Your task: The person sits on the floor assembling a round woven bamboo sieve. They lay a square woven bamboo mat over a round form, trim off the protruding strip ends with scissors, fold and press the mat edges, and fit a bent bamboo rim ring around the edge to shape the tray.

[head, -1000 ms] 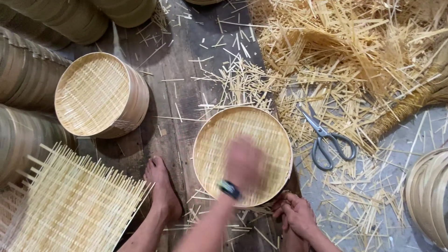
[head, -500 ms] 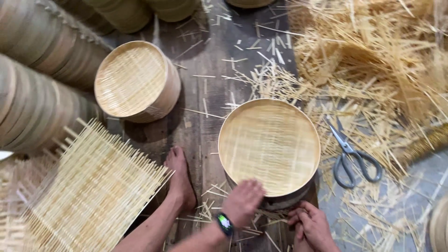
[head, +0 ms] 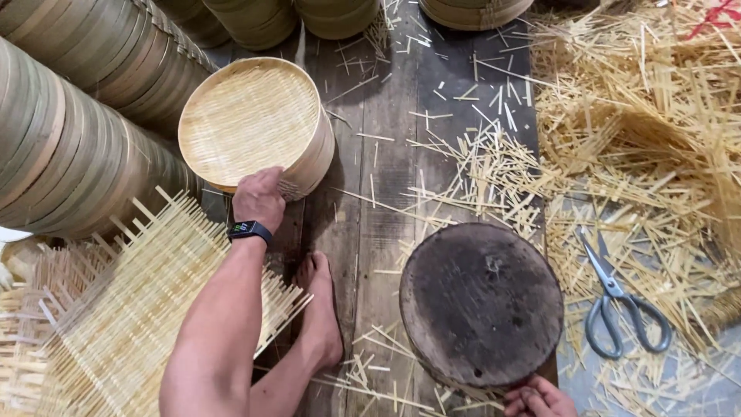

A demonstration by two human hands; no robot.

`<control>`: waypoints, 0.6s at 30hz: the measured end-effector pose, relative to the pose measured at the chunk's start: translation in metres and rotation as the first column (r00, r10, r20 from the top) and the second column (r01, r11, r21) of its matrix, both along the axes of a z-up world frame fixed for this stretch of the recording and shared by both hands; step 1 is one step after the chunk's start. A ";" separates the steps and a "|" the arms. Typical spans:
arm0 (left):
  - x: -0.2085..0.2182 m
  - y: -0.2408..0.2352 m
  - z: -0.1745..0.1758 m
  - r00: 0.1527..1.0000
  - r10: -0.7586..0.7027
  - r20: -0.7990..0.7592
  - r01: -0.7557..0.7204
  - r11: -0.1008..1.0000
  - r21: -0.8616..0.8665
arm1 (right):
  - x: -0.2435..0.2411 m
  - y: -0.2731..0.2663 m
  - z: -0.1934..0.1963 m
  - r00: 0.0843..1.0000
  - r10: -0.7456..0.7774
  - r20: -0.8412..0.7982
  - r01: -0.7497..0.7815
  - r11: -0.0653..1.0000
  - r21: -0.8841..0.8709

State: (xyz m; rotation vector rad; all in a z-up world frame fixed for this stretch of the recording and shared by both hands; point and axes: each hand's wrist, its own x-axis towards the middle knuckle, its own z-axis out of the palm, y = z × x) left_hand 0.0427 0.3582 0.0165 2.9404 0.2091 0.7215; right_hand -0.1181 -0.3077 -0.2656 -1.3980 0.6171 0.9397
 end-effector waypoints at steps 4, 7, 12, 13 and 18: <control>0.005 0.005 -0.009 0.991 0.099 -0.085 -0.103 0.994 -0.043 | -0.010 -0.011 -0.025 0.991 -0.125 0.042 0.124 0.992 0.009; 0.005 0.012 -0.020 0.980 0.134 -0.149 -0.148 0.985 -0.090 | -0.011 -0.022 -0.038 0.996 -0.041 0.077 0.039 0.999 0.024; 0.005 0.020 -0.030 0.989 0.038 -0.141 -0.059 0.987 -0.147 | -0.017 -0.029 -0.051 0.991 -0.063 0.115 0.059 0.998 0.038; 0.005 0.020 -0.031 0.990 0.040 -0.139 -0.060 0.987 -0.146 | -0.015 -0.029 -0.053 0.991 -0.062 0.117 0.058 0.998 0.040; -0.024 0.010 -0.035 0.917 0.142 -0.374 -0.096 0.986 0.139 | -0.004 -0.017 -0.031 0.999 -0.023 0.032 0.024 0.999 -0.024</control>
